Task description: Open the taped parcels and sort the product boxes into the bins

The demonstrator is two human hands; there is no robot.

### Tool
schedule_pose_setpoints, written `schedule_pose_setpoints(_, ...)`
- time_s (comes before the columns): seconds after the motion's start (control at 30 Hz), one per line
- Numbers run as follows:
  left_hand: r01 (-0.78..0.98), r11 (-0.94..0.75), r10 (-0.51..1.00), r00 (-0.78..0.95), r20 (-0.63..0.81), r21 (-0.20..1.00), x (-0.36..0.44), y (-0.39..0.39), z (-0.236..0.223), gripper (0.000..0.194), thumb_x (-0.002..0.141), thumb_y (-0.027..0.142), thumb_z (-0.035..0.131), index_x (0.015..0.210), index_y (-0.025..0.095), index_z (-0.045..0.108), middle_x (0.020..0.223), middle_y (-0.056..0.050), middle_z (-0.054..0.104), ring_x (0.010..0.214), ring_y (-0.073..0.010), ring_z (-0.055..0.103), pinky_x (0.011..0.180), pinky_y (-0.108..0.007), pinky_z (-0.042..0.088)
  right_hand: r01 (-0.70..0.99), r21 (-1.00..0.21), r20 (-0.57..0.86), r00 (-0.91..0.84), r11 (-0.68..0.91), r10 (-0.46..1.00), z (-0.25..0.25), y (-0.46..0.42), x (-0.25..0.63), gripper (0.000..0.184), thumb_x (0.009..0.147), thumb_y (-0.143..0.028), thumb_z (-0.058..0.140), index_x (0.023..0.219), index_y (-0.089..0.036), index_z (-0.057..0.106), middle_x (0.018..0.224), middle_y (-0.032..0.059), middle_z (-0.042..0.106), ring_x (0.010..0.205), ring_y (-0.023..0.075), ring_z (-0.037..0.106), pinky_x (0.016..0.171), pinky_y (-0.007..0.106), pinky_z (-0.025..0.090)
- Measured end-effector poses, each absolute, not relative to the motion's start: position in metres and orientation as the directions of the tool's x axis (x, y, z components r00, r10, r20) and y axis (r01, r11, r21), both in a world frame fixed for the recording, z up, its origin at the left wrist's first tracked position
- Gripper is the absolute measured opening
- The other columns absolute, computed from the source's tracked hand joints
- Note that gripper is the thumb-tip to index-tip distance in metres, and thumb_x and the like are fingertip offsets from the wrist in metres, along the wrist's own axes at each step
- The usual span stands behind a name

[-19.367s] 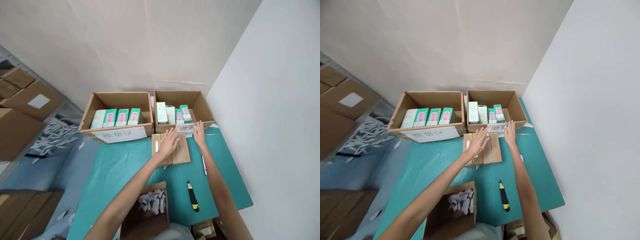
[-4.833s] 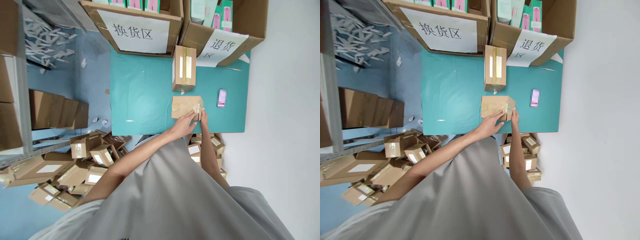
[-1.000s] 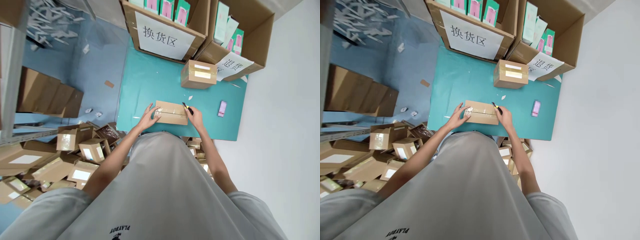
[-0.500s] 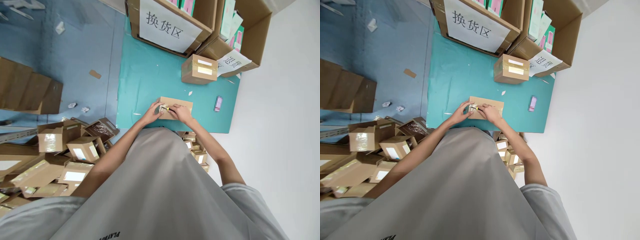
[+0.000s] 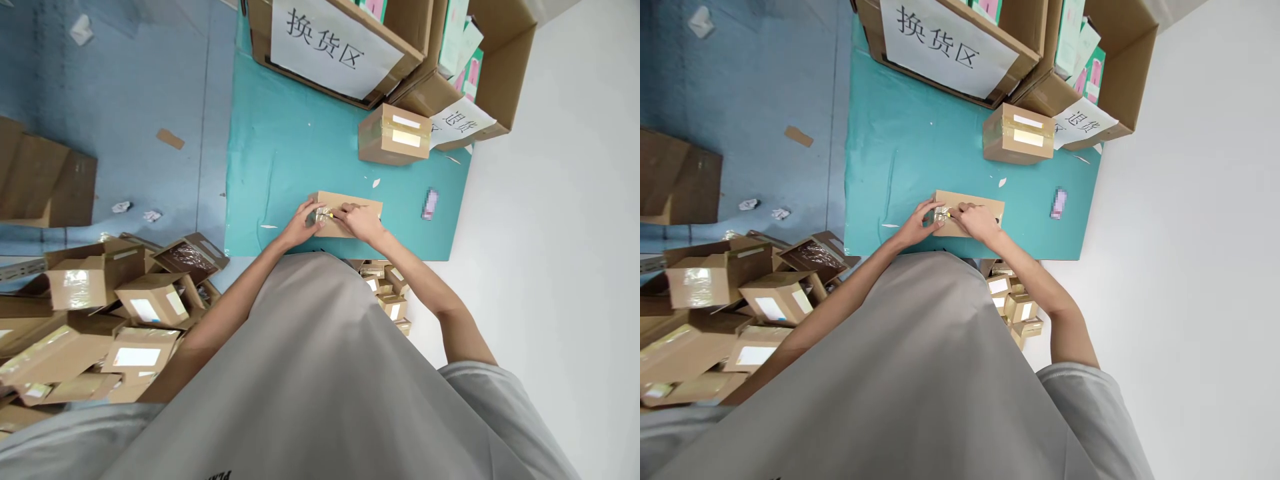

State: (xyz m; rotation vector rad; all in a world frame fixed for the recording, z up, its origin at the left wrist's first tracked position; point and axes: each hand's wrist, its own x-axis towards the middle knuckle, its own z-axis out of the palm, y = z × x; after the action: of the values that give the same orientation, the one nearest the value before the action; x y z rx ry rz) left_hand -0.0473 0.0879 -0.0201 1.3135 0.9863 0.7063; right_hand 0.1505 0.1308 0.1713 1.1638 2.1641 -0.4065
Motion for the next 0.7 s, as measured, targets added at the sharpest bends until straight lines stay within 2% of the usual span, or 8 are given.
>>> schedule_pose_setpoints(0.2,0.083,0.171,0.886,0.422,-0.19,0.982,-0.047,0.086,-0.021,0.075,0.098,0.059,0.074,0.164,0.025,0.059,0.177,-0.016,0.042,0.173,-0.0378,0.032,0.137,-0.053,0.04,0.78,0.048,-0.677,-0.434,0.624,0.594,0.171,0.132,0.146,0.048,0.118,-0.015,0.035,0.159,-0.016,0.059,0.142,0.0221,0.071,0.126,0.0319,0.069,0.091,0.038,0.053)
schedule_pose_setpoints(0.37,0.084,0.205,0.892,0.393,-0.222,0.975,-0.048,0.084,-0.019,0.075,0.098,0.065,0.073,0.163,0.028,0.061,0.178,-0.015,0.042,0.171,-0.0397,0.034,0.13,-0.054,0.048,0.792,0.095,-0.696,-0.38,0.603,0.61,0.175,0.13,0.152,0.048,0.113,-0.006,0.033,0.145,-0.007,0.068,0.137,0.0267,0.073,0.124,0.0343,0.071,0.091,0.041,0.056)
schedule_pose_setpoints(0.57,0.095,0.259,0.898,0.342,-0.276,0.961,-0.047,0.082,-0.016,0.07,0.096,0.055,0.076,0.16,0.029,0.064,0.18,-0.014,0.041,0.17,-0.0383,0.036,0.131,-0.055,0.047,0.841,0.145,-0.71,-0.278,0.521,0.647,0.183,0.122,0.223,0.05,0.107,-0.002,0.035,0.135,-0.004,0.075,0.133,0.0305,0.074,0.121,0.0374,0.072,0.087,0.044,0.056)
schedule_pose_setpoints(0.7,0.103,0.286,0.91,0.28,-0.304,0.953,-0.043,0.081,-0.015,0.066,0.093,0.045,0.077,0.157,0.032,0.067,0.18,-0.012,0.043,0.169,-0.0385,0.039,0.131,-0.058,0.046,0.863,0.173,-0.705,-0.228,0.474,0.672,0.189,0.112,0.281,0.049,0.108,-0.004,0.038,0.139,-0.008,0.076,0.13,0.0295,0.075,0.114,0.0358,0.072,0.085,0.042,0.052)
